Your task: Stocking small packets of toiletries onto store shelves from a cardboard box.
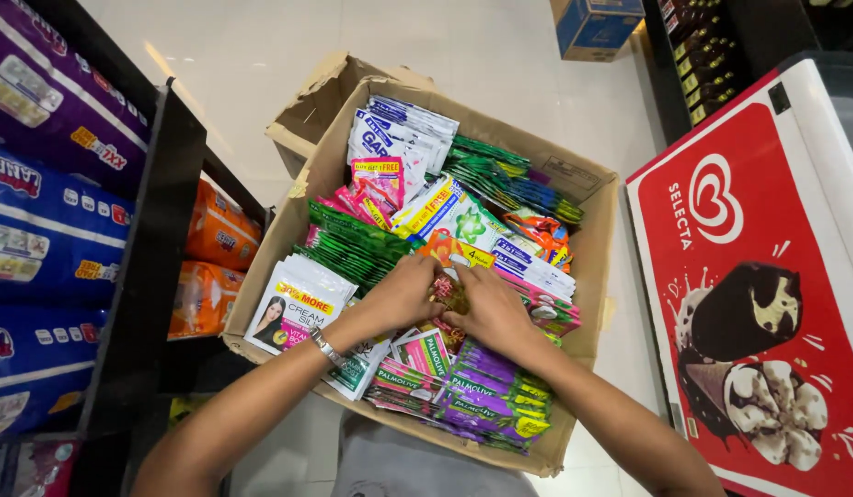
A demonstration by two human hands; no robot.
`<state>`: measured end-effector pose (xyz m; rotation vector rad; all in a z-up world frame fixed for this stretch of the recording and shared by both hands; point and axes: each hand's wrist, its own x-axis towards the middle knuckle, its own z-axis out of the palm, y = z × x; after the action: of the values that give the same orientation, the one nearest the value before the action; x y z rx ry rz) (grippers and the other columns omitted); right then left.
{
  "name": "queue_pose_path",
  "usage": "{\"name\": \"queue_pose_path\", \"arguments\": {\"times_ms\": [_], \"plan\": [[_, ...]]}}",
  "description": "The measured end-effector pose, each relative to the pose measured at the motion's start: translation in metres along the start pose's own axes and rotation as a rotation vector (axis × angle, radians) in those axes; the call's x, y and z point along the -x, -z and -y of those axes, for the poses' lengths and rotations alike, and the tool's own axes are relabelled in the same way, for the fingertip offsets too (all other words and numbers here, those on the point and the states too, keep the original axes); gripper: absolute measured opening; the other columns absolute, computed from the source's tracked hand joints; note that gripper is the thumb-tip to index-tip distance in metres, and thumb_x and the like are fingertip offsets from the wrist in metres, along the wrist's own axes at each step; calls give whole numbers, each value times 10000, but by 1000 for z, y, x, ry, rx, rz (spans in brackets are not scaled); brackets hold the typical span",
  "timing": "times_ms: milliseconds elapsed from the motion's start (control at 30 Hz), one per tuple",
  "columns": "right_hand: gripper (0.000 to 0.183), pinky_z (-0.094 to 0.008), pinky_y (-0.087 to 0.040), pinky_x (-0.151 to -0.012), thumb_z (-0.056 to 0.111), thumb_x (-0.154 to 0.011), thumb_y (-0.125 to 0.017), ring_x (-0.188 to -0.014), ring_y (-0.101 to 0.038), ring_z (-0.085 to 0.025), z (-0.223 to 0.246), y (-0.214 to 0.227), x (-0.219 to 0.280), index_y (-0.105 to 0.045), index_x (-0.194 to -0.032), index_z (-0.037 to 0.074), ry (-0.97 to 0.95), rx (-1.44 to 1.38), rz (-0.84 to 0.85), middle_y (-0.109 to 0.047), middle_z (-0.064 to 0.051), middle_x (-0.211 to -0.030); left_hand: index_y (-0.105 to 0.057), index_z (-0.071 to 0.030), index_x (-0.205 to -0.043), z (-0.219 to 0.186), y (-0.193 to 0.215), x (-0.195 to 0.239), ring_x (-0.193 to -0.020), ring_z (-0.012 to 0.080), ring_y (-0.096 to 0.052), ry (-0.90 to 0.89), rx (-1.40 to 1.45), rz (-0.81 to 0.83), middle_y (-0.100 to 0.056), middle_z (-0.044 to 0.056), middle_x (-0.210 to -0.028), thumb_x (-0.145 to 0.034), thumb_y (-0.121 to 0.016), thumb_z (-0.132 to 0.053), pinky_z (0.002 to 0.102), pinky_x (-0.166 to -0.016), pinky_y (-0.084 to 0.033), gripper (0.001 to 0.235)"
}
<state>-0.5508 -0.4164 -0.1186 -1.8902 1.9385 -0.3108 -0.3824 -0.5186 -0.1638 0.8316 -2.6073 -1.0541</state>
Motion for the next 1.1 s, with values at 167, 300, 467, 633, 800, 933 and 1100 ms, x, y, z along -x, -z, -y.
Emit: {"name": "queue_pose_path", "arguments": {"times_ms": [167, 300, 467, 633, 800, 933, 1100], "plan": [[716, -461, -496, -949, 311, -707, -878, -1126, -590, -365, -6, -1, 2, -567, -1282, 18, 15, 3, 18, -617, -198, -1157, -575, 13, -1140, -7, 1, 4, -1158, 421, -531, -15, -17, 37, -594, 250, -1169, -692, -867, -207, 475, -994, -468, 578], [543, -462, -486, -912, 235, -676, -861, -1073, -579, -406, -2, 3, 12, -604, -1101, 13, 214, -73, -121, -616, -236, -1088, -565, -15, -1114, -26, 15, 20, -1053, 418, -620, -124, -60, -1, -645, 231, -1088, -766, -826, -203, 492, -893, -517, 474], [443, -503, -479, -866, 231, -787, -835, -985, -636, -411, -3, 6, 15, -585, -1088, 23, 174, -130, -1, -691, -206, -1019, -505, -8, -1197, -20, 18, 25, -896, 403, -693, 3, 164, 134, -697, 218, -931, -791, -787, -221, 475, -755, -551, 539], [309, -451, -562, -773, 167, -843, -775, -923, -721, -363, -7, 10, 12, -611, -1068, 32, 143, -338, 78, -725, -185, -945, -589, -7, -1093, -7, 13, 25, -913, 381, -720, -82, 207, 106, -729, 201, -967, -758, -855, -237, 436, -775, -569, 486], [224, -407, -563, -741, 128, -851, -746, -857, -743, -292, -4, 39, 1, -655, -1029, 27, 189, -309, 24, -743, -153, -899, -588, -19, -1190, -21, 24, 21, -1010, 330, -716, -71, 323, 63, -701, 166, -1073, -702, -858, -225, 411, -890, -570, 594], [260, -372, -576, -757, 134, -836, -744, -849, -760, -247, 4, 74, -6, -655, -1049, 13, 201, -332, -44, -747, -142, -910, -499, -2, -1277, -48, 43, 23, -1170, 401, -598, -234, 209, -129, -595, 215, -1213, -645, -936, -234, 442, -982, -495, 802], [258, -344, -559, -770, 143, -836, -778, -828, -717, -183, 4, 83, -15, -693, -1039, 8, 224, -344, -111, -735, -91, -895, -348, -24, -1415, -47, 33, 21, -1260, 362, -590, -98, 306, -160, -579, 222, -1310, -698, -933, -211, 423, -1050, -494, 944]]}}
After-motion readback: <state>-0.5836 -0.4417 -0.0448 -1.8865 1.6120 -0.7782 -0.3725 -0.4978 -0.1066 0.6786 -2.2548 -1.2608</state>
